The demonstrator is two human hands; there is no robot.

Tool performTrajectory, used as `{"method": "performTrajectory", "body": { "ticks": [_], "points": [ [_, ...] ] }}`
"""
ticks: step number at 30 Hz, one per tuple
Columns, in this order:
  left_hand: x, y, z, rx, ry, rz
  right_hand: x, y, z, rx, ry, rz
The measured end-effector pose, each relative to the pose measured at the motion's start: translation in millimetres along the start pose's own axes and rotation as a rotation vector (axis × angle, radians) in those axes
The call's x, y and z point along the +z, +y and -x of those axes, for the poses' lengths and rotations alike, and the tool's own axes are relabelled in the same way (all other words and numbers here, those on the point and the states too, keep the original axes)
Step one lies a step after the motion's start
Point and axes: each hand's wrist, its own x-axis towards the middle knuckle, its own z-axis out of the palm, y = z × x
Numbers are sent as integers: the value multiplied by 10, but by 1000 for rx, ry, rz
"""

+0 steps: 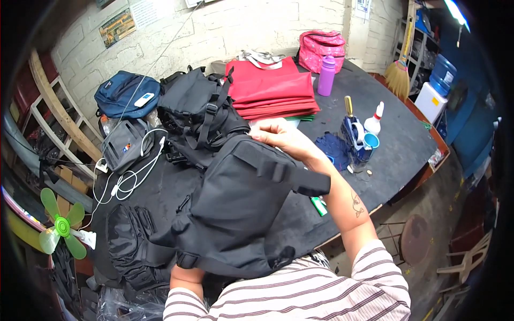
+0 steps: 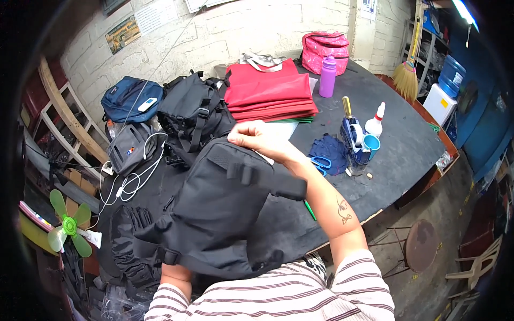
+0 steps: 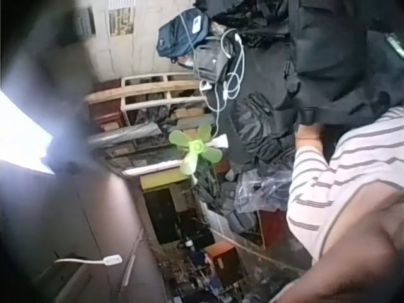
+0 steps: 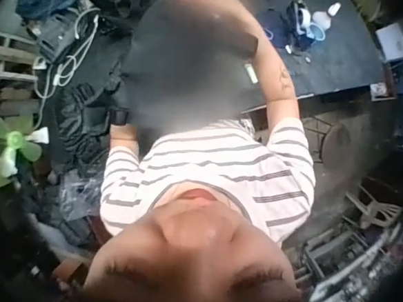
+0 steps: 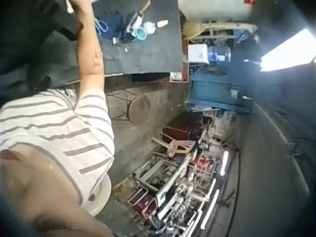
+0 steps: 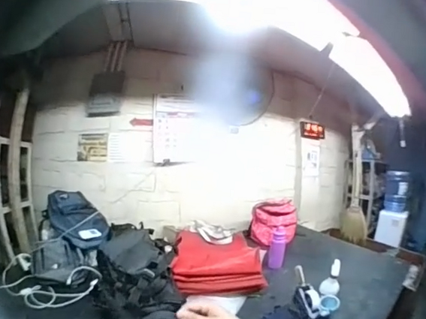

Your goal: Inspecting and trimming loose threads from black shoulder bags in a manufacturing setting.

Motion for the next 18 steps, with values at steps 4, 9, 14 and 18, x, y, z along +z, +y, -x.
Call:
{"method": "performTrajectory", "body": {
  "ticks": [4, 9, 14, 18],
  "points": [
    [31, 91, -19, 14, -26, -6, 282, 35, -21, 118, 39, -395],
    [101, 130, -20, 7, -65, 12, 541, 164, 103, -261, 235, -88],
    [210, 138, 152, 38, -84, 25, 797, 46, 384, -313, 369, -86],
    [305, 116, 297, 30, -109, 39, 882, 137, 468, -257, 410, -322]
  ]
}}
